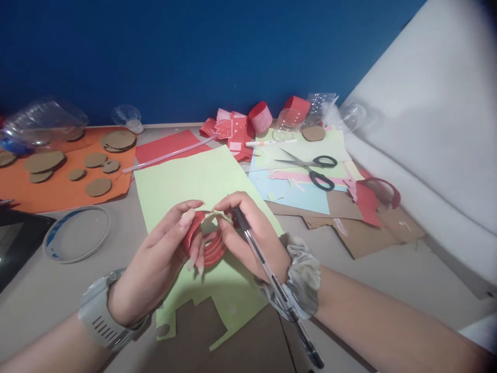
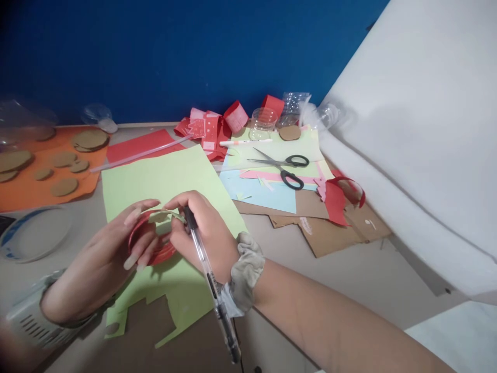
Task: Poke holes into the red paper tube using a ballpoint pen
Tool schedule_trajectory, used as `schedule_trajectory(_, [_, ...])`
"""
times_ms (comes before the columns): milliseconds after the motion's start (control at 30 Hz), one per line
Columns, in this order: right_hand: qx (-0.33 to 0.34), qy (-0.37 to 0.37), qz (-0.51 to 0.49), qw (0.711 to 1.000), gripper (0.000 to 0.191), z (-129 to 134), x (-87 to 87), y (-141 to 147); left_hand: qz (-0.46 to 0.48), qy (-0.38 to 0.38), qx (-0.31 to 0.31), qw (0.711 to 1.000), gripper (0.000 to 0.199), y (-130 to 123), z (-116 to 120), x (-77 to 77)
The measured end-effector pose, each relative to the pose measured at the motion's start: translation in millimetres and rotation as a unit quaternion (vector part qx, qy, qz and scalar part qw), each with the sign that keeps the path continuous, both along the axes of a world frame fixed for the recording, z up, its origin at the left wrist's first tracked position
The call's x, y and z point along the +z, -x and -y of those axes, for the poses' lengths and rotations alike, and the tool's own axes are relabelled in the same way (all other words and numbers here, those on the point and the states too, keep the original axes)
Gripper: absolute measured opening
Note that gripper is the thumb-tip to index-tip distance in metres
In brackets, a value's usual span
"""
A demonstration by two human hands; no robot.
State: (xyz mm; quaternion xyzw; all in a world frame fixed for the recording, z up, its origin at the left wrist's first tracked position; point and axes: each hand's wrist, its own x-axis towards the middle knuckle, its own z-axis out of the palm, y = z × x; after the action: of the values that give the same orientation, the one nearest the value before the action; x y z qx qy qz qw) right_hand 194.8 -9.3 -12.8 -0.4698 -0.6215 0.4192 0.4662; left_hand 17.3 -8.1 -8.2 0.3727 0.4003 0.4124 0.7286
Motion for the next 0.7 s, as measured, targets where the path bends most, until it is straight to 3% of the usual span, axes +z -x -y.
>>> schedule_trajectory(233, [0.022,0.021,-0.002,1.000,0.027,-1.6,-4.4,-2.2,-0.028,-0.039,-0.030,0.998,0.025,-1.4,4.2,4.5])
schedule_trajectory(533, [-0.003,-0.008,0.021,1.000,0.023,-3.1,-3.7,-1.7,-0.006,-0.002,-0.029,1.000,0.032,1.3,0.7,0.2])
schedule_trajectory(700, [-0.013,0.002,0.041,0.999,0.028,-2.6,-3.7,-3.0,-0.030,-0.038,-0.024,0.999,0.035,2.1,0.0,-0.4])
